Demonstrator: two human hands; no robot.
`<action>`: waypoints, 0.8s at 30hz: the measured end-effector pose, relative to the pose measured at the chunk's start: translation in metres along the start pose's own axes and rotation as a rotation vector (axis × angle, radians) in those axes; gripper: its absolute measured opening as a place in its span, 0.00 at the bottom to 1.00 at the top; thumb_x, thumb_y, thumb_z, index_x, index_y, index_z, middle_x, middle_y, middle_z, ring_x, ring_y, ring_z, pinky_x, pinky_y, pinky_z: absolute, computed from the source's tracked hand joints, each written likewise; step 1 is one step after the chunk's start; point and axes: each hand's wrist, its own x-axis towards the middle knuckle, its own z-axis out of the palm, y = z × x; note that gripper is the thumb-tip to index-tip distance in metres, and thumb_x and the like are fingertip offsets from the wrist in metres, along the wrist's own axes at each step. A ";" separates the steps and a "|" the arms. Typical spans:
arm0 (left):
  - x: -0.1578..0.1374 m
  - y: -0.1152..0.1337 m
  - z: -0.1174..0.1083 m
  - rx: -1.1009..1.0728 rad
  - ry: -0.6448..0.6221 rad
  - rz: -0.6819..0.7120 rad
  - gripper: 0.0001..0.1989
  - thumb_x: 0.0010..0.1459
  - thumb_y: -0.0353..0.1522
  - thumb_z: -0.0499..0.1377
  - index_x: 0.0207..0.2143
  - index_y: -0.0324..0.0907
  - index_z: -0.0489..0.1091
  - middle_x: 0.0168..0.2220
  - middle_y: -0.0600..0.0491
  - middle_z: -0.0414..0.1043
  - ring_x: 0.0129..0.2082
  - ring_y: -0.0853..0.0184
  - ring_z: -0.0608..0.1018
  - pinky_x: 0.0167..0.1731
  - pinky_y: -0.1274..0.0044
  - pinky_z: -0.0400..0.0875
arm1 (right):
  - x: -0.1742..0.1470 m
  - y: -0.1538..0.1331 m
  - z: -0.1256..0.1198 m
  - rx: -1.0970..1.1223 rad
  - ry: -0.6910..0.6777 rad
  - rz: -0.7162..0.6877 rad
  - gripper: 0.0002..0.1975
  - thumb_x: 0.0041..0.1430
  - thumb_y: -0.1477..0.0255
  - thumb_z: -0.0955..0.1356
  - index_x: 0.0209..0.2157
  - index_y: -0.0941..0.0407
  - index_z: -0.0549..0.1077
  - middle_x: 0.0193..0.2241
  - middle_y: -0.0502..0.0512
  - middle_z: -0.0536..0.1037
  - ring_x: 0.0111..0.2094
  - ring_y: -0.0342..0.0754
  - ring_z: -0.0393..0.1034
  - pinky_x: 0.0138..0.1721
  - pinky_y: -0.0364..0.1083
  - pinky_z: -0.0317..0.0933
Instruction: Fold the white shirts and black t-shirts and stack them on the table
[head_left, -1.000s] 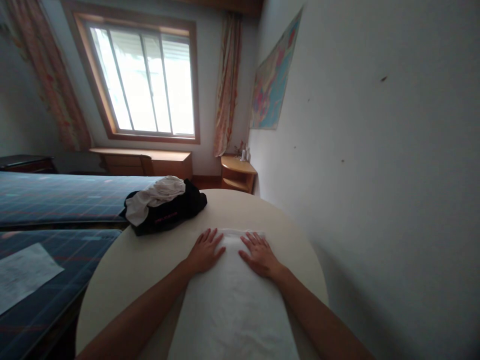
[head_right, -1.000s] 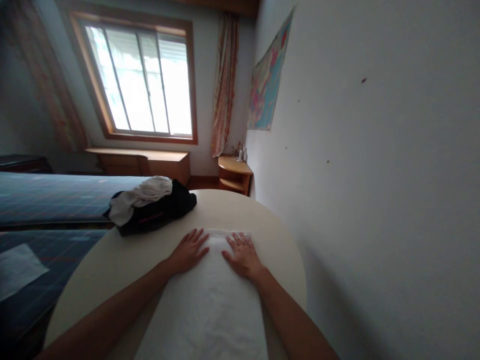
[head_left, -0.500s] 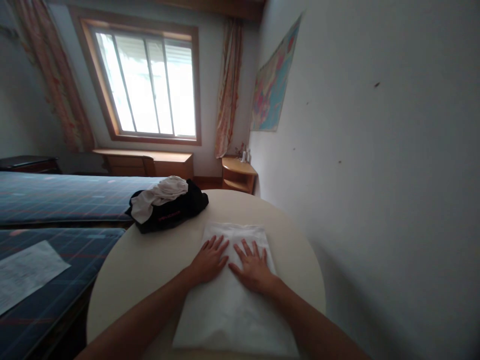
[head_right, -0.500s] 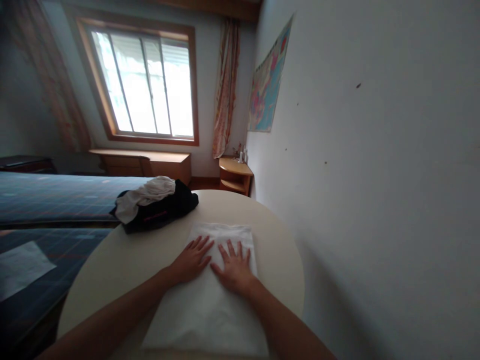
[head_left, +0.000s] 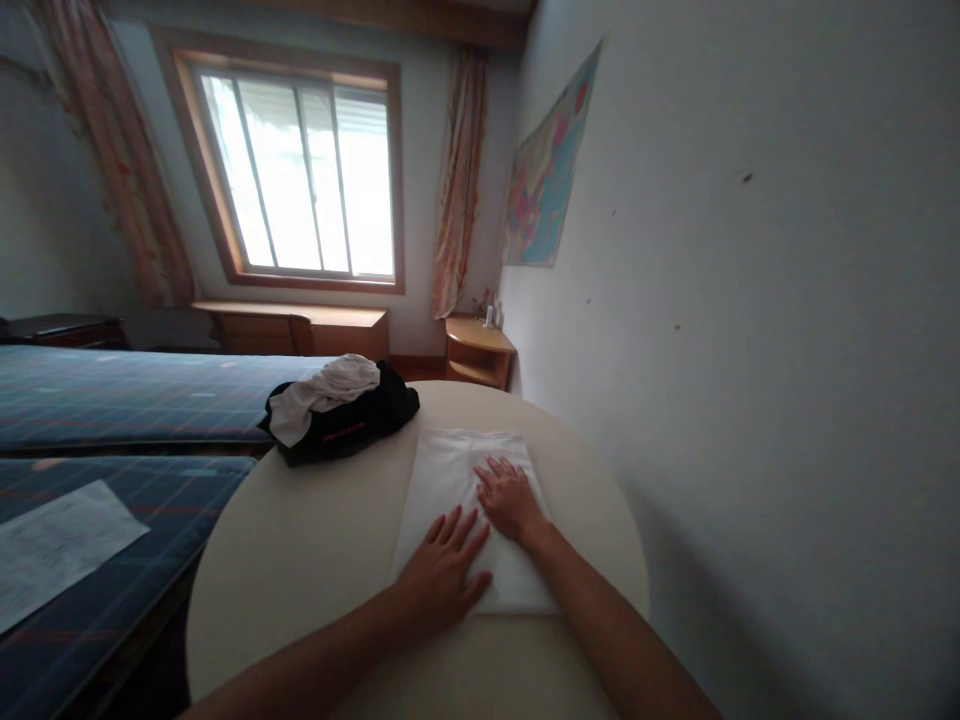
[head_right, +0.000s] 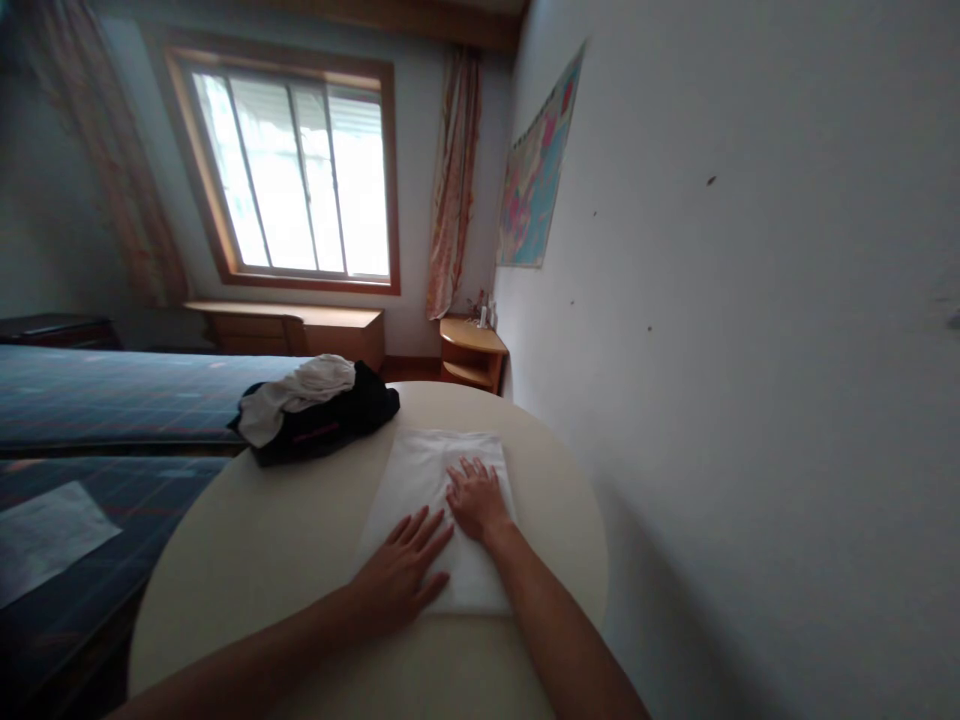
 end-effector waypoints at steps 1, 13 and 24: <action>-0.007 -0.001 0.002 0.004 -0.008 -0.019 0.32 0.66 0.49 0.44 0.68 0.48 0.49 0.70 0.47 0.44 0.69 0.51 0.47 0.64 0.57 0.47 | -0.003 -0.004 -0.001 -0.006 0.029 0.015 0.24 0.67 0.63 0.56 0.62 0.51 0.63 0.67 0.57 0.56 0.67 0.56 0.46 0.65 0.59 0.35; -0.022 -0.022 -0.002 0.070 0.138 -0.100 0.28 0.66 0.46 0.48 0.65 0.47 0.57 0.67 0.47 0.53 0.68 0.52 0.53 0.63 0.59 0.53 | -0.076 -0.017 -0.009 0.084 -0.029 -0.063 0.27 0.68 0.56 0.54 0.65 0.49 0.59 0.67 0.55 0.55 0.68 0.55 0.44 0.66 0.59 0.35; -0.040 -0.013 -0.031 0.083 0.003 -0.114 0.19 0.61 0.40 0.52 0.52 0.46 0.69 0.55 0.44 0.70 0.55 0.52 0.70 0.51 0.63 0.67 | -0.129 -0.038 -0.013 0.140 -0.123 -0.121 0.34 0.61 0.46 0.59 0.65 0.43 0.56 0.68 0.54 0.53 0.68 0.63 0.41 0.65 0.64 0.33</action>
